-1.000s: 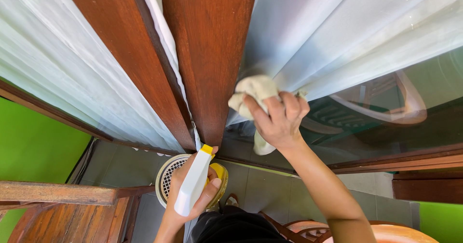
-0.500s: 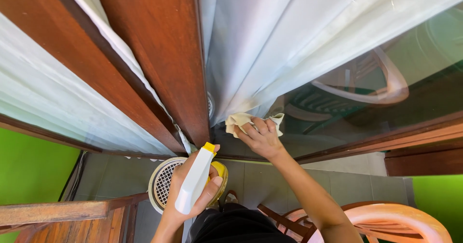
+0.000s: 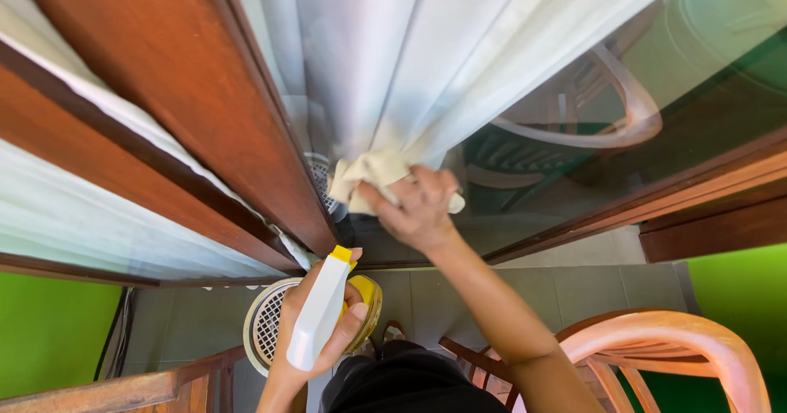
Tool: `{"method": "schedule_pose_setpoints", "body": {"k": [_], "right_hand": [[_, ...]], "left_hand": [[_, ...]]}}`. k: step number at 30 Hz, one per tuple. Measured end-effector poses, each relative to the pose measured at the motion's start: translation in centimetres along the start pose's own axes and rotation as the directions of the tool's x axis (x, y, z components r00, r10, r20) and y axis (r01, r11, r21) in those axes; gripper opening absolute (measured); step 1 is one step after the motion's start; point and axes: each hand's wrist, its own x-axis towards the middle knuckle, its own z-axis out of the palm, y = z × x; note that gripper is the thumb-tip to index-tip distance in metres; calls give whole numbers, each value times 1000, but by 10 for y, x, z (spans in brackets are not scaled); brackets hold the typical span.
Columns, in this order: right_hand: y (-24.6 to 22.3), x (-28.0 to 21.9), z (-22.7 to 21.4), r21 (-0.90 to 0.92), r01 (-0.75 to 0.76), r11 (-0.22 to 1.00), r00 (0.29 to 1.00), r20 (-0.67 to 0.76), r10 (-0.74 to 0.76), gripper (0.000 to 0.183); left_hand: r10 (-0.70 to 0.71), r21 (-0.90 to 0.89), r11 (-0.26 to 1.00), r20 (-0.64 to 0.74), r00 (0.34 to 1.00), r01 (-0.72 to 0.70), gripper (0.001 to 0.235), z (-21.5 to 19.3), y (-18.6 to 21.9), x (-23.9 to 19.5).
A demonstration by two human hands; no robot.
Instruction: Clean a glass door using a spray bottle and a cloth.
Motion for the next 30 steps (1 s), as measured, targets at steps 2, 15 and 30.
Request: {"method": "schedule_pose_setpoints", "body": {"k": [2,15,30], "right_hand": [[-1,-20,-13,33,16,999,997,75,-19,21],[73,1,-58,65,-415,907,892,-167,420,16],[106,-182,-64,5,-534,846,839,125,529,54]], "left_hand": [[-5,20,1000,17,1000,5,58,2,1,1],[-21,106,994,35,999,17,59,14,-4,5],[-35,92,995,78,996,28,56,40,-8,18]]}}
